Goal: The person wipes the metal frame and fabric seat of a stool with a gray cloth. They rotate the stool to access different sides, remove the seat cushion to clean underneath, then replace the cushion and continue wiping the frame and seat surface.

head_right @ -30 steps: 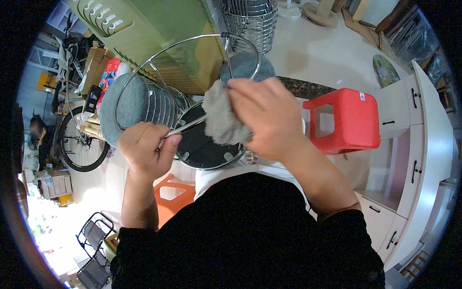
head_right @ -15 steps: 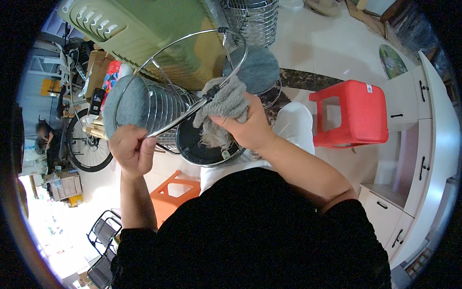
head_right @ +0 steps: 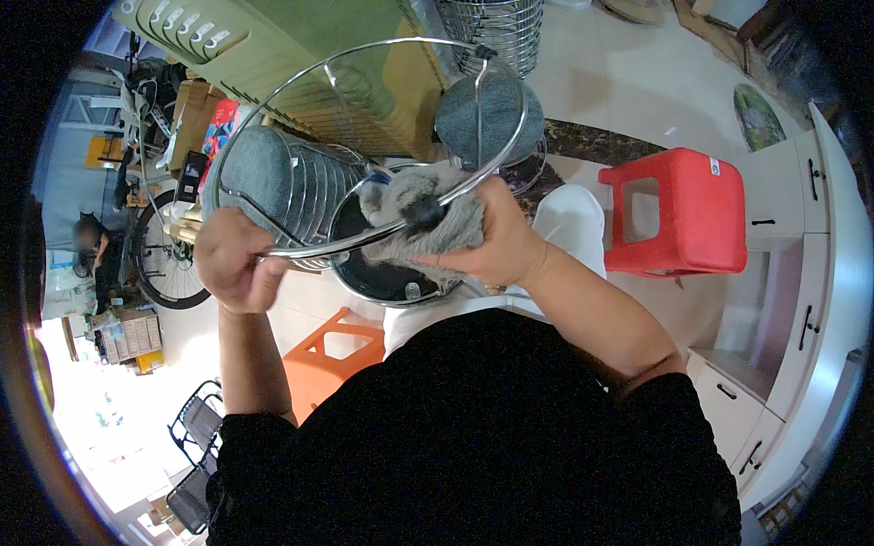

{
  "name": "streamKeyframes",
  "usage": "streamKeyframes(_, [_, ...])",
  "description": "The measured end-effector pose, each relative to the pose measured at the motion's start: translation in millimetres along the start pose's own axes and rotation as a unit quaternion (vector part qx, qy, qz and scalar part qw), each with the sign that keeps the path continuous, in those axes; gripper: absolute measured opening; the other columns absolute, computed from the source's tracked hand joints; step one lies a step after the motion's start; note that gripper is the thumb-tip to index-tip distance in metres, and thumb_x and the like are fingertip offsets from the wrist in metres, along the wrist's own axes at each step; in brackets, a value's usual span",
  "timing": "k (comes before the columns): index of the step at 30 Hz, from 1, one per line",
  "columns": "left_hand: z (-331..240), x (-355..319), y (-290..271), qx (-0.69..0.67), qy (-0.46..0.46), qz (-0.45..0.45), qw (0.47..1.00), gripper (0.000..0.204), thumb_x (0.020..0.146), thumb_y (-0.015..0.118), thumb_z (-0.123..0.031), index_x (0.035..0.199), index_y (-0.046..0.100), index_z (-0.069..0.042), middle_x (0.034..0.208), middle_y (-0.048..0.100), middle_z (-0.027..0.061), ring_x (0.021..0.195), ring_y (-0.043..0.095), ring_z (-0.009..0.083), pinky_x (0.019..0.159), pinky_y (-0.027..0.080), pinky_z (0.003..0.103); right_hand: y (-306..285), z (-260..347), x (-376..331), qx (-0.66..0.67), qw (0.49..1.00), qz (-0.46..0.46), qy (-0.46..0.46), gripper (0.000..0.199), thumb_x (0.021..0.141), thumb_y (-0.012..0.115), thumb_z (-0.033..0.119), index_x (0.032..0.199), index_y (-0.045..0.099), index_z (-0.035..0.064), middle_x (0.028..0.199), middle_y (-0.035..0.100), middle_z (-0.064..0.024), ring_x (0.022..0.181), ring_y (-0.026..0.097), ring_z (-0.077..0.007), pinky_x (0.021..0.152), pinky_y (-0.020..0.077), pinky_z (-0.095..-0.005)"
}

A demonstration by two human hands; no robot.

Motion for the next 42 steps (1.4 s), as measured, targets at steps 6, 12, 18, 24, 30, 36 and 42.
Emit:
streamKeyframes(6, [14,-23,-1,-0.054,-0.033,-0.008,0.998,0.045,0.077,0.071,-0.043,0.057,0.049,-0.01,0.05,0.042,0.003,0.044,0.04,0.021,0.048,0.028,0.033,32,3,-6,-0.104,0.984,0.147,-0.019,0.053,0.061,0.083,0.009,0.109,0.063,-0.0014,0.106,0.066,-0.0121,0.1,0.065,-0.0225,0.094,0.0479,-0.0345])
streamKeyframes(12, [43,-42,-5,-0.038,-0.1,-0.011,0.994,0.051,0.081,0.066,-0.048,0.056,0.046,-0.009,0.052,0.04,0.004,0.048,0.038,0.0226,0.05,0.028,0.034,32,-61,-16,-0.086,0.993,0.075,0.002,0.055,0.063,0.083,0.016,0.111,0.062,-0.0013,0.101,0.068,-0.0151,0.094,0.067,-0.0263,0.085,0.0507,-0.0345])
streamKeyframes(18, [50,-59,-12,-0.062,-0.144,-0.021,0.987,0.048,0.081,0.064,-0.043,0.057,0.045,-0.007,0.053,0.04,0.0049,0.049,0.039,0.0224,0.052,0.029,0.034,25,-102,-47,-0.364,0.908,0.205,-0.02,0.057,0.063,0.081,0.018,0.115,0.062,0.0049,0.098,0.066,-0.0145,0.091,0.064,-0.0325,0.084,0.0499,-0.0367])
streamKeyframes(24, [38,-58,-14,-0.038,-0.145,-0.02,0.988,0.046,0.08,0.066,-0.042,0.058,0.045,-0.007,0.054,0.04,0.0046,0.05,0.039,0.0225,0.052,0.028,0.034,40,-18,-12,-0.165,0.979,0.092,-0.072,0.055,0.064,0.083,0.01,0.113,0.06,-0.0002,0.104,0.066,-0.0111,0.093,0.063,-0.0203,0.085,0.0497,-0.0344])
streamKeyframes(30, [43,-57,-8,-0.063,-0.134,-0.015,0.989,0.04,0.078,0.066,-0.036,0.058,0.046,-0.007,0.054,0.041,0.0053,0.051,0.039,0.0236,0.052,0.029,0.034,26,-71,-33,-0.226,0.963,0.149,-0.001,0.053,0.064,0.084,0.014,0.11,0.061,-0.0005,0.102,0.067,-0.0135,0.093,0.066,-0.0237,0.084,0.0511,-0.0345])
streamKeyframes(36, [28,-43,-7,-0.036,-0.138,0.004,0.99,0.028,0.078,0.066,-0.026,0.062,0.054,-0.006,0.058,0.05,0.0067,0.055,0.049,0.0243,0.055,0.037,0.035,19,-103,-61,-0.339,0.924,0.174,0.021,0.055,0.066,0.081,0.021,0.115,0.062,0.0052,0.101,0.067,-0.018,0.093,0.065,-0.0361,0.084,0.0517,-0.04])
streamKeyframes(42, [-51,26,48,0.07,-0.13,0.066,0.987,0.037,0.075,0.074,-0.032,0.099,0.066,-0.005,0.071,0.061,0.0069,0.061,0.059,0.0252,0.056,0.046,0.034,29,-84,-59,-0.401,0.906,0.124,-0.046,0.054,0.065,0.081,0.025,0.112,0.062,0.0051,0.093,0.066,-0.0181,0.087,0.063,-0.0389,0.077,0.0508,-0.0444])
Point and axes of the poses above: each hand's wrist, its own x-axis towards the middle knuckle, its own y-axis out of the palm, z = x × y, the point moved 8 cm from there along x, towards the middle knuckle
